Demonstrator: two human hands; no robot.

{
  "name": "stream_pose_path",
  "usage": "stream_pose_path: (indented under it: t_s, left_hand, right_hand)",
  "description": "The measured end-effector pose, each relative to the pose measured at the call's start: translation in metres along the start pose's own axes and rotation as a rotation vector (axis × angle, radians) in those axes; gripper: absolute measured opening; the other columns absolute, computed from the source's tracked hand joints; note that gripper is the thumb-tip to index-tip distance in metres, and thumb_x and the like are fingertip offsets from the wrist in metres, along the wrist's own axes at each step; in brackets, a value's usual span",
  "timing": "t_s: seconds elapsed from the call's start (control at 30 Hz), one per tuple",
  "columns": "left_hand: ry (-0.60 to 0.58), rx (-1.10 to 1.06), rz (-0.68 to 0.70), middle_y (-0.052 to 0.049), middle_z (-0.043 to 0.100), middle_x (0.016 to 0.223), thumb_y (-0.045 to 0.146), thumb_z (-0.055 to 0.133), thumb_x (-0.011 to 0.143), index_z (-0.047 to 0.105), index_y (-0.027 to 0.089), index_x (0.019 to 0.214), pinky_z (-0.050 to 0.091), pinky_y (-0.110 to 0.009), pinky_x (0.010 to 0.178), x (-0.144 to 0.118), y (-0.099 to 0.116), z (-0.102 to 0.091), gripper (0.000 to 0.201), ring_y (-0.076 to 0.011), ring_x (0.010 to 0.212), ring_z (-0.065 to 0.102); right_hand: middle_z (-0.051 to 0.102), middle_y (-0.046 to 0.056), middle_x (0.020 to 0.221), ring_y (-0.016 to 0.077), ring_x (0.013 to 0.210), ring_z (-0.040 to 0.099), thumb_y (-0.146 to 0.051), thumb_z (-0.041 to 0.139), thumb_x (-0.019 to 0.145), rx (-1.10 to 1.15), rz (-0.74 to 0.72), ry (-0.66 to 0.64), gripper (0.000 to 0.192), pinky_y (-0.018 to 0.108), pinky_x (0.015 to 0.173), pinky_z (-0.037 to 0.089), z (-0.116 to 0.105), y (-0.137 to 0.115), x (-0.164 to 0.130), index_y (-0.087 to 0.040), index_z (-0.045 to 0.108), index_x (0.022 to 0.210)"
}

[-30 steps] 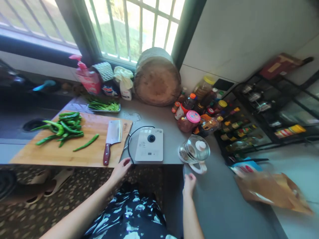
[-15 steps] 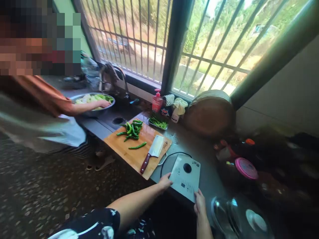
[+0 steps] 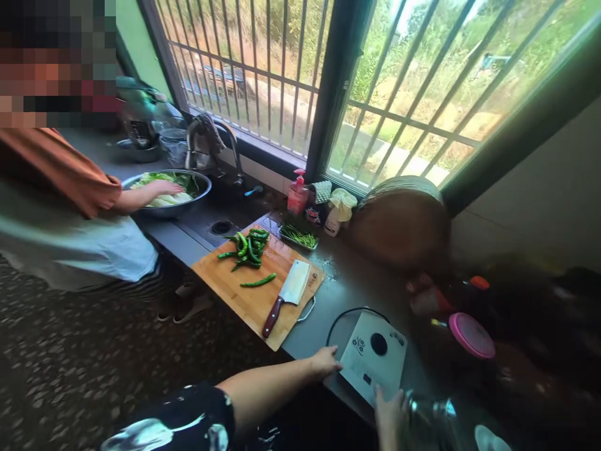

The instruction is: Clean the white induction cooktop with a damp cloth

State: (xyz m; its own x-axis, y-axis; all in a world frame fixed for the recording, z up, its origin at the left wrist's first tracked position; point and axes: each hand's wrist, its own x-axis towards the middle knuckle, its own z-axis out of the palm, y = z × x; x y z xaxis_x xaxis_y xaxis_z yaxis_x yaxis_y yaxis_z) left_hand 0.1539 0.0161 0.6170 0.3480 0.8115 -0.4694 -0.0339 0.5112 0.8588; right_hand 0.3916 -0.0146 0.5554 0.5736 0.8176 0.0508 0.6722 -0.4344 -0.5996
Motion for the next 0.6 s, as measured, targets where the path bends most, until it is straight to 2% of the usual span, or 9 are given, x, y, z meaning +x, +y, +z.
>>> stream_pose_path:
  t_s: [0.07,0.1,0.17,0.23,0.33,0.4,0.5,0.6]
  left_hand:
    - [0.074,-0.007,-0.088,-0.014,0.063,0.111,0.025,0.073,0.048,0.064,0.017,0.102,0.047,-0.035,0.078,-0.019,0.004,-0.028,0.056,-0.0302,0.103,0.058]
    - [0.096,-0.041,-0.137,-0.013,0.064,0.106,0.027,0.073,0.049,0.063,0.018,0.1,0.048,-0.033,0.073,-0.032,0.008,-0.046,0.053,-0.0272,0.094,0.061]
    - [0.148,-0.153,-0.21,-0.01,0.066,0.094,0.031,0.073,0.052,0.063,0.018,0.096,0.046,-0.029,0.064,-0.066,0.019,-0.091,0.047,-0.0195,0.077,0.063]
    - [0.277,-0.238,-0.178,-0.006,0.065,0.08,0.035,0.074,0.054,0.063,0.017,0.09,0.044,-0.026,0.059,-0.106,0.031,-0.142,0.042,-0.0148,0.067,0.06]
    - [0.509,-0.289,-0.082,-0.004,0.065,0.082,0.045,0.074,0.056,0.063,0.016,0.083,0.043,-0.023,0.059,-0.162,0.042,-0.223,0.04,-0.0122,0.067,0.058]
    - [0.644,-0.332,-0.061,-0.003,0.065,0.081,0.049,0.076,0.053,0.063,0.016,0.081,0.043,-0.022,0.06,-0.188,0.045,-0.278,0.045,-0.0117,0.067,0.057]
    - [0.757,-0.382,-0.062,-0.002,0.064,0.077,0.055,0.08,0.044,0.064,0.016,0.08,0.043,-0.022,0.059,-0.206,0.049,-0.358,0.055,-0.0114,0.065,0.056]
    - [0.802,-0.392,-0.052,-0.001,0.062,0.069,0.059,0.08,0.037,0.064,0.016,0.075,0.042,-0.022,0.056,-0.207,0.054,-0.431,0.06,-0.0113,0.061,0.054]
  right_hand:
    - [0.044,0.032,0.128,0.0478,0.123,0.037,-0.069,0.041,0.067,-0.008,-0.205,0.083,0.089,0.061,0.097,0.03,0.005,-0.02,-0.011,-0.003,0.05,0.125]
    - [0.044,0.03,0.129,0.0473,0.123,0.037,-0.068,0.041,0.07,0.006,-0.293,0.085,0.084,0.062,0.096,0.03,0.01,-0.033,-0.017,-0.006,0.051,0.125]
    - [0.045,0.026,0.128,0.045,0.12,0.041,-0.064,0.043,0.074,0.051,-0.423,0.017,0.073,0.06,0.094,0.034,0.027,-0.069,-0.025,-0.01,0.053,0.123]
    - [0.047,0.023,0.128,0.0416,0.118,0.043,-0.059,0.047,0.076,0.093,-0.531,-0.083,0.063,0.056,0.094,0.037,0.051,-0.116,-0.031,-0.013,0.056,0.118]
    - [0.046,0.021,0.129,0.0376,0.119,0.043,-0.046,0.051,0.078,0.122,-0.706,-0.231,0.05,0.053,0.098,0.035,0.095,-0.203,-0.041,-0.012,0.059,0.113]
    - [0.046,0.018,0.131,0.0351,0.122,0.04,-0.037,0.054,0.077,0.148,-0.828,-0.331,0.043,0.052,0.101,0.033,0.126,-0.266,-0.048,-0.014,0.06,0.113]
    - [0.047,0.015,0.132,0.0304,0.122,0.042,-0.027,0.058,0.074,0.194,-0.952,-0.456,0.04,0.047,0.103,0.034,0.176,-0.365,-0.059,-0.017,0.061,0.113]
    - [0.049,0.014,0.13,0.0267,0.12,0.045,-0.022,0.06,0.072,0.21,-0.996,-0.555,0.04,0.041,0.103,0.036,0.23,-0.47,-0.063,-0.015,0.063,0.111]
